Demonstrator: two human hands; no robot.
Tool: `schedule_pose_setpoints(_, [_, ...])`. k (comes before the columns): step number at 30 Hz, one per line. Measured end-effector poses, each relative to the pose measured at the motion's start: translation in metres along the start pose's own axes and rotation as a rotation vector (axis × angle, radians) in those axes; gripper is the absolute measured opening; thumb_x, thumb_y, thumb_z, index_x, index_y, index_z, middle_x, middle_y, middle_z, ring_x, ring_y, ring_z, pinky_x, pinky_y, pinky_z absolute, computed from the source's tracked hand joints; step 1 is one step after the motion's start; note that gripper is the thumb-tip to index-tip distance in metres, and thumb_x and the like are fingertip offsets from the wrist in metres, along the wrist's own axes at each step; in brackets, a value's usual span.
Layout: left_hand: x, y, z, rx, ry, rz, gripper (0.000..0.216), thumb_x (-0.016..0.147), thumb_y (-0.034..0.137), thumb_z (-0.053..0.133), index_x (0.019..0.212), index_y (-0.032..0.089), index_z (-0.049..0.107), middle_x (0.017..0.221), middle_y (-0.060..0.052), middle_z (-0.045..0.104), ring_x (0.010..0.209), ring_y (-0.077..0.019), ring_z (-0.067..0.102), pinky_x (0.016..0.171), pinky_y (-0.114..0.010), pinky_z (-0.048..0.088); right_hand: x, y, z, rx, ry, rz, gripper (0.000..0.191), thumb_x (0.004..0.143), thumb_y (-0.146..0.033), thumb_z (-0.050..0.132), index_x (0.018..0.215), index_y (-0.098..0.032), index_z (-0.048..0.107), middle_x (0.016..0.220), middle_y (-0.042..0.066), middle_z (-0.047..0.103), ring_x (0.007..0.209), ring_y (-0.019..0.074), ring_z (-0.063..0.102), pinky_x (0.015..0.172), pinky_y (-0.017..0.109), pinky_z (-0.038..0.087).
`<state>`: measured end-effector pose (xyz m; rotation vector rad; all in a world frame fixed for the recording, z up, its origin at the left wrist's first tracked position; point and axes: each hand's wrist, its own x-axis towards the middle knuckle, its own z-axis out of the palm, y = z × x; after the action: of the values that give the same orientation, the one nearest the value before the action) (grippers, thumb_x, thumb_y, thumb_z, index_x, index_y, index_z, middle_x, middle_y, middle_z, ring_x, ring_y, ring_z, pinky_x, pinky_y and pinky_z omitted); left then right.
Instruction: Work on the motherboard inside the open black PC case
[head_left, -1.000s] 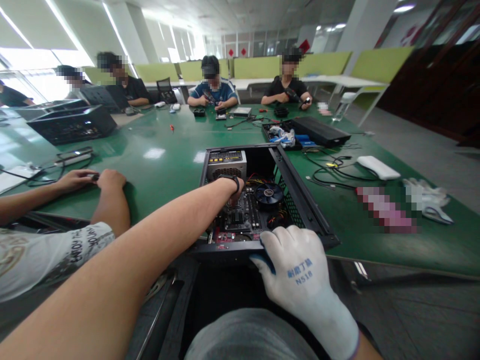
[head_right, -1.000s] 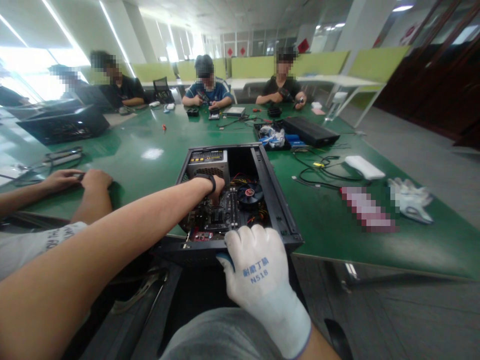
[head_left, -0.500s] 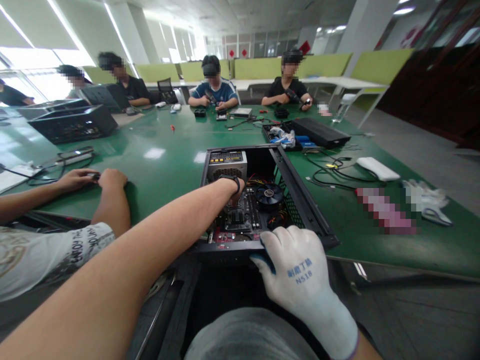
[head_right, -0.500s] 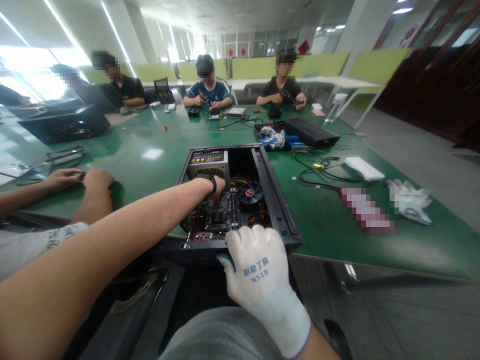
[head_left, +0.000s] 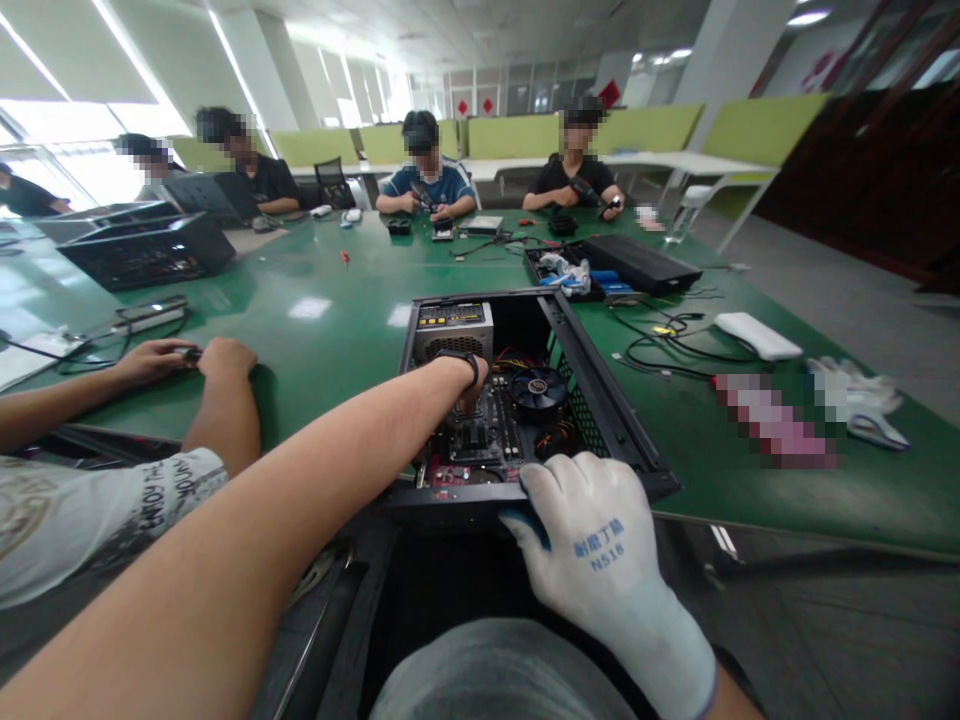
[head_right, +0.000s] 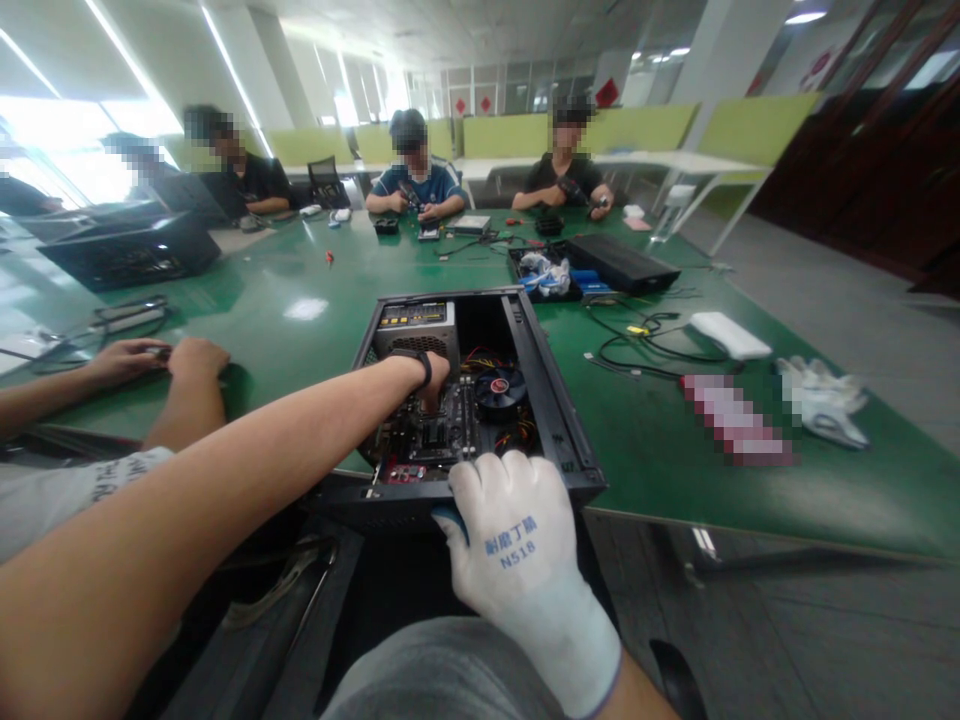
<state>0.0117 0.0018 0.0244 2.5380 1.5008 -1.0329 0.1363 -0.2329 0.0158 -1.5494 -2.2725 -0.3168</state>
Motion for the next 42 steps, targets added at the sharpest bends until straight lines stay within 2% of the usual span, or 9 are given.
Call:
schedule_pose_setpoints(9, [0.004, -0.001, 0.002, 0.001, -0.032, 0.009, 0.060, 0.046, 0.034, 0.089, 0.102, 0.016, 0.078, 0.101, -0.010, 0.076, 0.094, -0.0282, 0.070, 0.090, -0.033, 0.053, 0.001, 0.001, 0.001, 0.001, 0.005, -0.002, 0.024, 0.080, -0.040, 0.066, 0.094, -0.022, 0.061, 0.082, 0.005, 0.057, 0.078, 0.0228, 0.041, 0.069, 0.037, 0.019])
schedule_pose_setpoints(16, [0.007, -0.001, 0.004, -0.081, 0.007, -0.006, 0.061, 0.045, 0.035, 0.089, 0.103, 0.017, 0.079, 0.102, -0.011, 0.076, 0.105, -0.0326, 0.067, 0.099, -0.036, 0.049, 0.000, 0.000, 0.001, -0.003, 0.009, -0.002, 0.024, 0.080, -0.040, 0.065, 0.095, -0.021, 0.062, 0.083, 0.006, 0.057, 0.078, 0.0230, 0.041, 0.069, 0.037, 0.019])
schedule_pose_setpoints(20, [0.015, -0.004, 0.007, -0.044, 0.005, 0.013, 0.059, 0.044, 0.033, 0.090, 0.099, 0.018, 0.079, 0.101, -0.010, 0.076, 0.104, -0.0328, 0.067, 0.100, -0.036, 0.048, -0.001, 0.000, 0.001, -0.006, 0.004, -0.004, 0.023, 0.081, -0.040, 0.064, 0.094, -0.021, 0.062, 0.083, 0.006, 0.057, 0.078, 0.0233, 0.041, 0.069, 0.037, 0.019])
schedule_pose_setpoints(25, [0.018, -0.005, 0.008, 0.015, 0.012, 0.021, 0.059, 0.045, 0.037, 0.089, 0.100, 0.017, 0.079, 0.100, -0.010, 0.076, 0.099, -0.0316, 0.069, 0.099, -0.038, 0.049, -0.001, 0.001, 0.001, -0.010, -0.001, -0.002, 0.024, 0.080, -0.041, 0.065, 0.095, -0.022, 0.061, 0.082, 0.005, 0.057, 0.078, 0.0234, 0.042, 0.069, 0.037, 0.019])
schedule_pose_setpoints(30, [0.016, -0.004, 0.007, -0.089, 0.055, -0.016, 0.050, 0.045, 0.043, 0.087, 0.090, 0.020, 0.080, 0.088, -0.007, 0.077, 0.098, -0.0304, 0.069, 0.100, -0.036, 0.048, -0.001, 0.001, 0.002, -0.016, 0.006, -0.004, 0.024, 0.080, -0.041, 0.064, 0.094, -0.022, 0.061, 0.082, 0.005, 0.056, 0.078, 0.0237, 0.041, 0.069, 0.037, 0.019])
schedule_pose_setpoints(34, [0.014, -0.004, 0.007, -0.040, 0.052, -0.012, 0.054, 0.046, 0.042, 0.088, 0.094, 0.019, 0.080, 0.097, -0.009, 0.077, 0.105, -0.0319, 0.067, 0.103, -0.037, 0.045, 0.000, 0.001, 0.002, -0.022, 0.009, -0.006, 0.023, 0.080, -0.041, 0.064, 0.094, -0.022, 0.061, 0.082, 0.006, 0.057, 0.078, 0.0236, 0.042, 0.069, 0.037, 0.019])
schedule_pose_setpoints(37, [0.013, -0.003, 0.008, 0.012, 0.021, 0.034, 0.057, 0.049, 0.041, 0.087, 0.101, 0.017, 0.079, 0.105, -0.011, 0.076, 0.103, -0.0304, 0.068, 0.100, -0.036, 0.047, 0.000, 0.000, 0.001, -0.020, 0.000, -0.007, 0.023, 0.081, -0.040, 0.064, 0.094, -0.022, 0.061, 0.082, 0.006, 0.057, 0.078, 0.0239, 0.042, 0.069, 0.037, 0.019])
schedule_pose_setpoints(42, [0.011, -0.002, 0.008, -0.011, 0.011, 0.034, 0.057, 0.047, 0.039, 0.088, 0.099, 0.019, 0.079, 0.103, -0.009, 0.076, 0.102, -0.0282, 0.068, 0.097, -0.034, 0.048, 0.002, 0.000, 0.000, -0.024, 0.017, -0.015, 0.021, 0.081, -0.040, 0.063, 0.093, -0.022, 0.061, 0.081, 0.006, 0.056, 0.077, 0.0237, 0.041, 0.068, 0.037, 0.019])
